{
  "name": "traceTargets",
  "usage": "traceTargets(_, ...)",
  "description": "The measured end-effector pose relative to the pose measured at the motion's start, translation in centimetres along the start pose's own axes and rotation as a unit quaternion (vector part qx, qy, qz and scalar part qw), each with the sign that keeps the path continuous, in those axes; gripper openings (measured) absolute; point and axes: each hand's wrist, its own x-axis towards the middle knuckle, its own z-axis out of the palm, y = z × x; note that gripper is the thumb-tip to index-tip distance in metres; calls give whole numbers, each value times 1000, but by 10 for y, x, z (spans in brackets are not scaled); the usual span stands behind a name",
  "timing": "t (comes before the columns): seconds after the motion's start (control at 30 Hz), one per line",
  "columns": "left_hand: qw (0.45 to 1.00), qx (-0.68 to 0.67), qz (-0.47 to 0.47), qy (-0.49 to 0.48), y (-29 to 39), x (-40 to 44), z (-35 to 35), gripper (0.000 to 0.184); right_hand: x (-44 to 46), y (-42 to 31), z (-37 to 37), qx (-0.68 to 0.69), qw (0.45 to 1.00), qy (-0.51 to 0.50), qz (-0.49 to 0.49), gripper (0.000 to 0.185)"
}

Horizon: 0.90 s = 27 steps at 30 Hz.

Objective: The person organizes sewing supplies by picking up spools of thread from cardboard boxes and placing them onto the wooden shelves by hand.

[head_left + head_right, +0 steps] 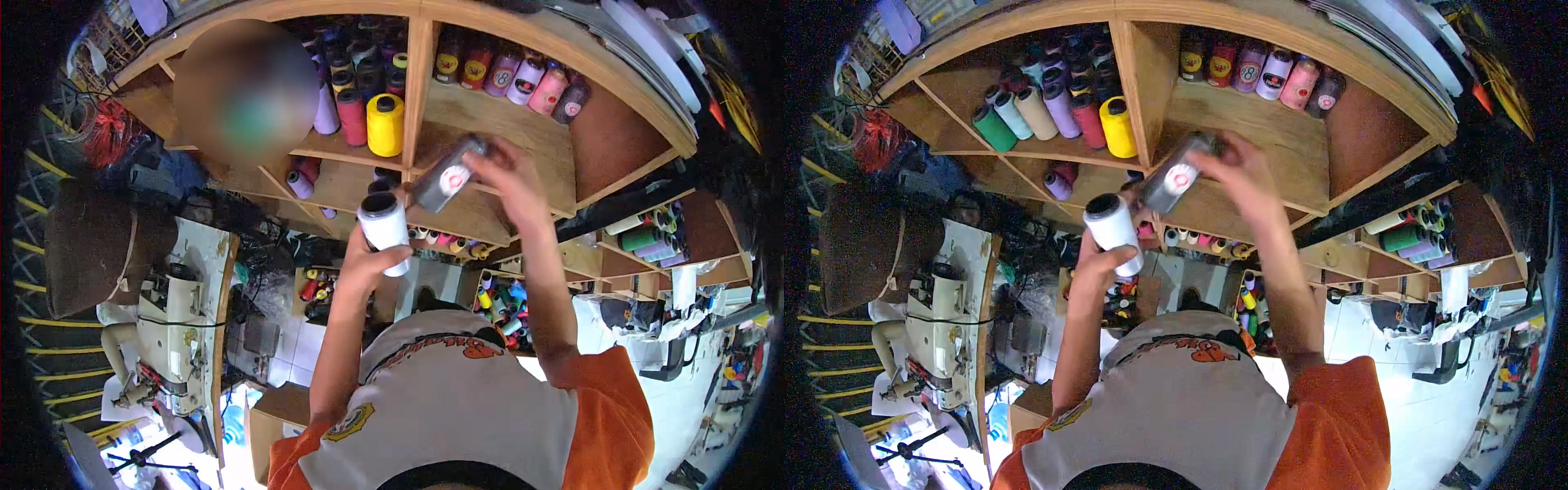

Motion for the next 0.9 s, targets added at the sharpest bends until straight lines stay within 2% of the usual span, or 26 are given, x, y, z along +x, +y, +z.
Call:
traceTargets(0.03, 999, -38, -1, -39, -8, 4, -3, 73, 11, -17, -3, -14, 999, -1, -37, 52)
traceTargets(0.1, 998, -49, -32, -37, -6, 0, 3, 72, 49, -28, -17, -241, 957, 95, -130, 63)
traceTargets(0.17, 998, -27, -58, -27, -15, -5, -4, 64, 90, -31, -20, -360, 914, 91, -162, 65)
traceTargets(0.23, 998, -12, -59, -24, -17, -7, -5, 56, 138, -13, -17, -432, 882, 105, -153, 67)
traceTargets(0.33, 997, 47, -53, 19, -20, -8, -8, 46, 202, 24, -14, -464, 845, 87, -251, 62)
traceTargets(0.37, 997, 45, -50, 31, -19, -8, -8, 44, 210, 19, -9, -433, 853, 34, -290, 62)
traceTargets(0.47, 997, 43, -44, 48, -20, -10, -15, 42, 207, 21, 1, -401, 873, 40, -274, 65)
traceTargets(0.57, 996, 48, -45, 57, -17, -11, -16, 43, 211, 23, -5, -438, 866, 13, -242, 68)
traceTargets(0.6, 996, 52, -49, 60, -16, -12, -16, 43, 210, 25, -4, -429, 864, 29, -264, 68)
traceTargets(0.67, 998, 33, -38, 45, -16, -10, -17, 42, 203, 27, -2, -410, 857, 60, -307, 67)
traceTargets(0.77, 997, -51, -44, 33, -17, -8, -14, 36, 192, 22, 0, -413, 872, 63, -256, 68)
traceTargets(0.8, 993, -103, -55, 12, -18, -4, -15, 37, 190, 23, -2, -403, 878, 66, -249, 67)
traceTargets(0.87, 994, -97, -49, -3, -18, -2, -14, 47, 183, 23, -4, -383, 890, 72, -236, 67)
traceTargets(0.9, 994, -97, -51, -13, -15, 0, -13, 51, 178, 21, -4, -415, 883, 83, -202, 66)
